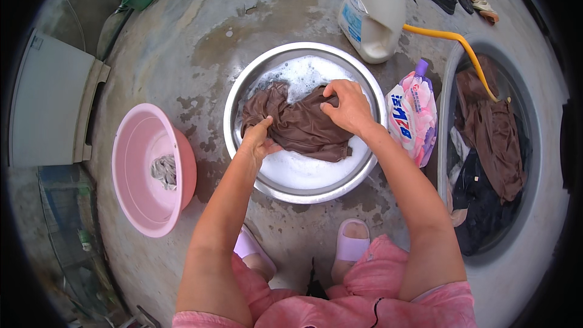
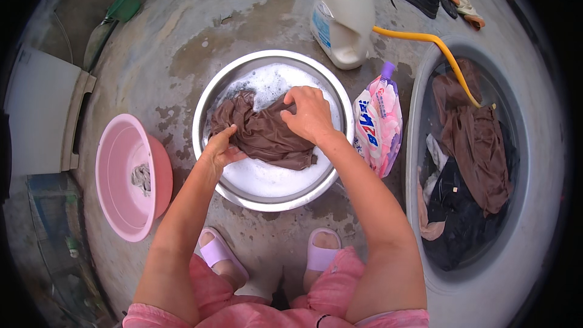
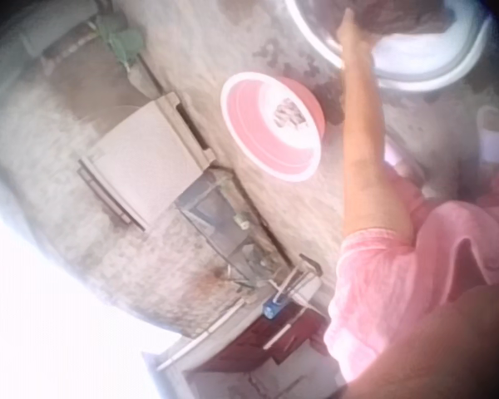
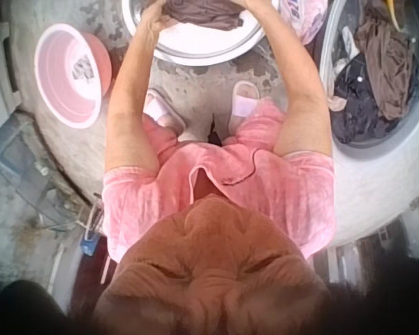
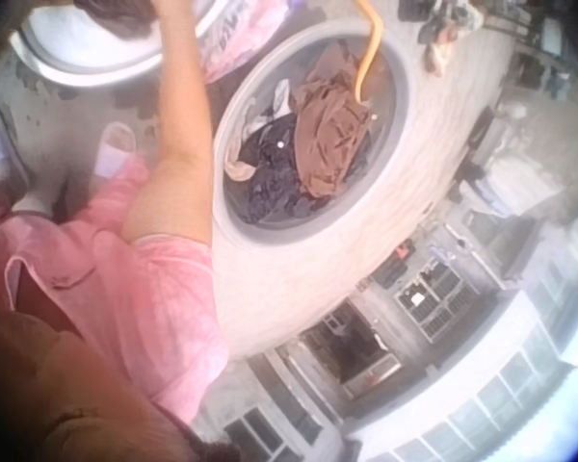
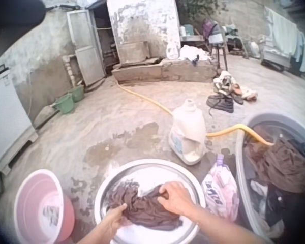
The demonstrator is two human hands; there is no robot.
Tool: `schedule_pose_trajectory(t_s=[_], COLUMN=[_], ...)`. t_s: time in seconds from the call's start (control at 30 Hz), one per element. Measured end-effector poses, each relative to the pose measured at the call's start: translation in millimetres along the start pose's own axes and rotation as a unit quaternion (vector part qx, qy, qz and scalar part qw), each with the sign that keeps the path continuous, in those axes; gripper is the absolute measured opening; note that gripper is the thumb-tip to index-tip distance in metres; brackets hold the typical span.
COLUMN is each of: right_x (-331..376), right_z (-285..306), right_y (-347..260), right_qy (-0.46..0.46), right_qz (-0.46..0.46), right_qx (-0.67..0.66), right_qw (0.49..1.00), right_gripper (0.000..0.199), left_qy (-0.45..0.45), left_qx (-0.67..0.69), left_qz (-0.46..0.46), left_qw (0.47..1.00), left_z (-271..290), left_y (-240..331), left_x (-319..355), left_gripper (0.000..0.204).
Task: The person washes a grey cloth and a brown shirt in a basin of soapy water by hand, scrubbing the fabric, wringing out the liquid, and moving the items into a plastic tub.
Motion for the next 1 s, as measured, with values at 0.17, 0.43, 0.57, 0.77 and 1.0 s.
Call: schedule_pose_trajectory(t_s=[0.17,0.43,0.57,0.77,1.0], right_x=[17.5,12.9,-2.1,-11.6,53.7], right_z=[-64.6,-127.3,-113.7,-40.4,-13.7], right_y=[-25.6,18.3,17.9,19.4,-172.6], right_qy=[-0.172,-0.255,-0.203,-0.011,0.062], right_qz=[-0.006,-0.061,-0.099,-0.171,0.114], right_qx=[0.251,0.297,0.164,-0.355,-0.163], right_qw=[0.952,0.918,0.960,0.919,0.978], right_gripper=[0.067,0.039,0.030,0.036,0.015], left_qy=[0.036,0.050,0.050,-0.049,-0.496], left_qx=[0.019,-0.122,-0.030,0.052,0.087], left_qz=[-0.018,-0.069,-0.074,0.027,-0.239], left_qw=[0.999,0.989,0.996,0.997,0.830], left_z=[12.1,2.8,9.3,-51.2,-84.1], left_y=[-6.4,-17.1,-27.0,-12.3,40.4], left_x=[-21.2,-31.7,-50.1,9.1,51.6], left_gripper=[0.043,0.056,0.064,0.071,0.044])
Point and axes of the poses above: each hand's wrist, its own x-axis away from the middle knuckle, its own z-axis out of the back of the hand, y = z × x, the point moved 8 cm from there along -x, towards the middle knuckle, and after that the axes turned 6 degrees about -y, right-handed, at the moved point
